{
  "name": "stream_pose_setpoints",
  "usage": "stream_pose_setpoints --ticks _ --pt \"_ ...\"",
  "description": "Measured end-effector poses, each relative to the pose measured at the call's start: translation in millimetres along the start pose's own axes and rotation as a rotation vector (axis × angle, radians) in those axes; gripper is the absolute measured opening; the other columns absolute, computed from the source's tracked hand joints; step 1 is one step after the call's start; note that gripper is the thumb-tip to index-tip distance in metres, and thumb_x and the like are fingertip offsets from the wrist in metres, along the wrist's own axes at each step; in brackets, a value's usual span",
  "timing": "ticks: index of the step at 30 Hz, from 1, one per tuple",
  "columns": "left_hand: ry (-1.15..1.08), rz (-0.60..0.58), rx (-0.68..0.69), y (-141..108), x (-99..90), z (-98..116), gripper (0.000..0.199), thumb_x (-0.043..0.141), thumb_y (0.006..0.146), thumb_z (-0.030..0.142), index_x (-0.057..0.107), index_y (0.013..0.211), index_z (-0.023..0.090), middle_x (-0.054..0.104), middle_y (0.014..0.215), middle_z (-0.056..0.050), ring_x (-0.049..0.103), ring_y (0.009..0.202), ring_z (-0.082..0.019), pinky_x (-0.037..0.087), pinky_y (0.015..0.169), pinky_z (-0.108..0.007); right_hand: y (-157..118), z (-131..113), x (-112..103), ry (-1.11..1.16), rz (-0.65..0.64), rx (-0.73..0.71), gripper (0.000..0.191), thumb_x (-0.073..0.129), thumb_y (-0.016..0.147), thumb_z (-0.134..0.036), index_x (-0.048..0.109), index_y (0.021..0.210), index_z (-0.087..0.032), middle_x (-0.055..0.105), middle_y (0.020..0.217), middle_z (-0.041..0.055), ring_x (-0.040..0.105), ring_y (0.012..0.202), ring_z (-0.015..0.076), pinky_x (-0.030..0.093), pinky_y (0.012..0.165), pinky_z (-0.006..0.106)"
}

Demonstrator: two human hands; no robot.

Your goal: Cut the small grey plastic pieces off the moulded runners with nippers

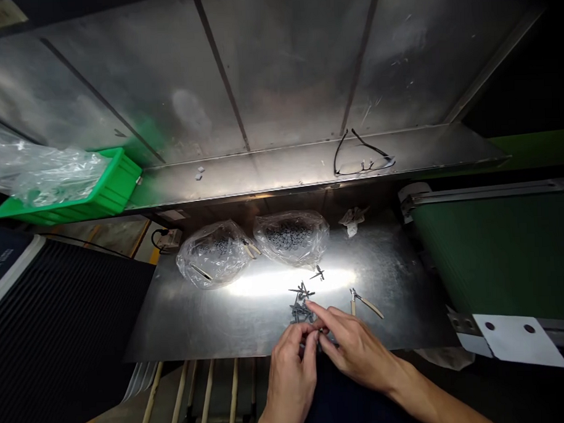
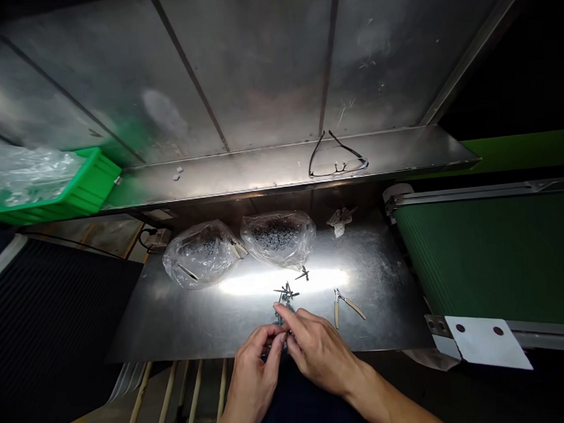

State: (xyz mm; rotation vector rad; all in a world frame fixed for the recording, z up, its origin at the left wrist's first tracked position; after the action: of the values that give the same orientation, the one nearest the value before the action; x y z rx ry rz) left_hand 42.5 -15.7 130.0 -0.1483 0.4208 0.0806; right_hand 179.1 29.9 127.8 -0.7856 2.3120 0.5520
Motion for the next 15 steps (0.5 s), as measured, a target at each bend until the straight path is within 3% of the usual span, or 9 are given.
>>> stream_pose_setpoints --ticks 4,10,15 --pt "-0.010 -0.054 -0.028 -3 2.0 -13 0.018 0.051 0.096 0.031 0.064 0.090 0.021 0.069 0.087 -0.004 0.065 0.077 -0.018 0.048 0.073 -0.028 -4 3 4 0.009 0.029 -0.001 0.058 0.052 0.091 -0.009 0.037 0.146 -0.019 0.068 0.103 0.0072 0.059 0.098 0.0231 0.053 0.084 0.041" --pt "-0.031 -0.060 -0.080 2 2.0 -15 0.022 0.051 0.095 0.037 0.064 0.094 0.020 0.071 0.087 -0.004 0.066 0.077 -0.018 0.049 0.075 -0.029 -1 6 2 -0.004 0.040 -0.003 0.020 0.052 0.092 -0.013 0.064 0.108 -0.019 0.067 0.102 0.0067 0.057 0.098 0.0213 0.050 0.085 0.037" --pt "-0.045 -0.066 -0.141 12 -0.6 -25 0.026 0.056 0.090 0.041 0.069 0.101 0.021 0.074 0.097 -0.006 0.068 0.082 -0.020 0.052 0.080 -0.031 6 11 5 -0.048 -0.023 0.001 0.021 0.047 0.095 -0.013 0.067 0.102 -0.017 0.067 0.103 0.0085 0.060 0.093 0.0217 0.050 0.082 0.038"
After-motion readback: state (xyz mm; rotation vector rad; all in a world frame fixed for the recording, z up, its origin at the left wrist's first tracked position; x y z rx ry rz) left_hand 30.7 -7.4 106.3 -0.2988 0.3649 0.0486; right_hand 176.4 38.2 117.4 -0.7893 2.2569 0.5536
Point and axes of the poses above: each hand's wrist, its own y-axis towards the middle knuckle, its own x-axis out of the palm, z = x × y, the point moved 4 cm from there along y, towards the middle knuckle
